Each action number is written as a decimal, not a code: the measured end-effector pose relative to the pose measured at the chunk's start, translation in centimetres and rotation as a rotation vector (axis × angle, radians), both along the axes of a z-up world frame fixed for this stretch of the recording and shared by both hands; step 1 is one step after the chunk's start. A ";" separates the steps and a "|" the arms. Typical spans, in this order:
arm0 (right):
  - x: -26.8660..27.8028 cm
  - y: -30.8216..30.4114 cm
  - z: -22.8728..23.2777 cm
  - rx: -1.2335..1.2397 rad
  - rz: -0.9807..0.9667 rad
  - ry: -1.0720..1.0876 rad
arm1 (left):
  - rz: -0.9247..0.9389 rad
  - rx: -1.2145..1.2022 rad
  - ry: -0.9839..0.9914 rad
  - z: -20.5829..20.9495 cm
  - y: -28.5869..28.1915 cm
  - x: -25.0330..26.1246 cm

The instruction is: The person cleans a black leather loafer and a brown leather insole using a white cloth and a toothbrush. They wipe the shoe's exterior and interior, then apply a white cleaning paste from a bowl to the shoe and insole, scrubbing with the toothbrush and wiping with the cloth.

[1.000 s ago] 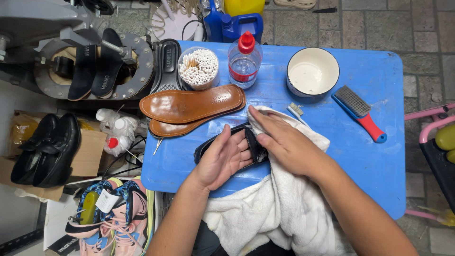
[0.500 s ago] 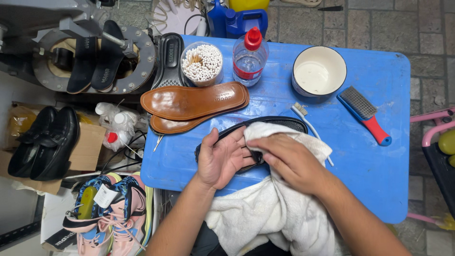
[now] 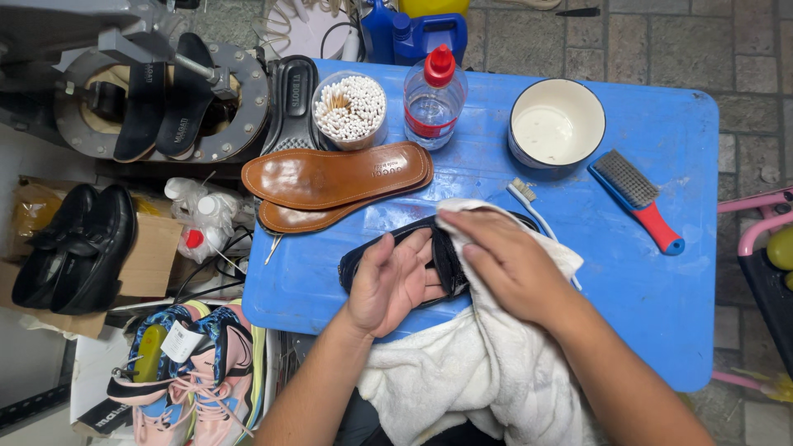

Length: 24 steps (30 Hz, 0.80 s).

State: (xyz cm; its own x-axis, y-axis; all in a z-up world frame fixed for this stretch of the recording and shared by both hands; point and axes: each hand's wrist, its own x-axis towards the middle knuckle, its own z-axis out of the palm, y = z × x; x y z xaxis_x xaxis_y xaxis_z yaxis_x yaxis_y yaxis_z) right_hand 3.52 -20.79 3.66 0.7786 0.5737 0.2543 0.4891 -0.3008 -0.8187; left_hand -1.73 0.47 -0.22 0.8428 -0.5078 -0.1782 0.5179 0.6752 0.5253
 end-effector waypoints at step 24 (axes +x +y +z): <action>-6.0 -2.7 -1.4 -0.199 0.122 -0.125 | 0.022 -0.125 0.106 0.2 0.6 1.1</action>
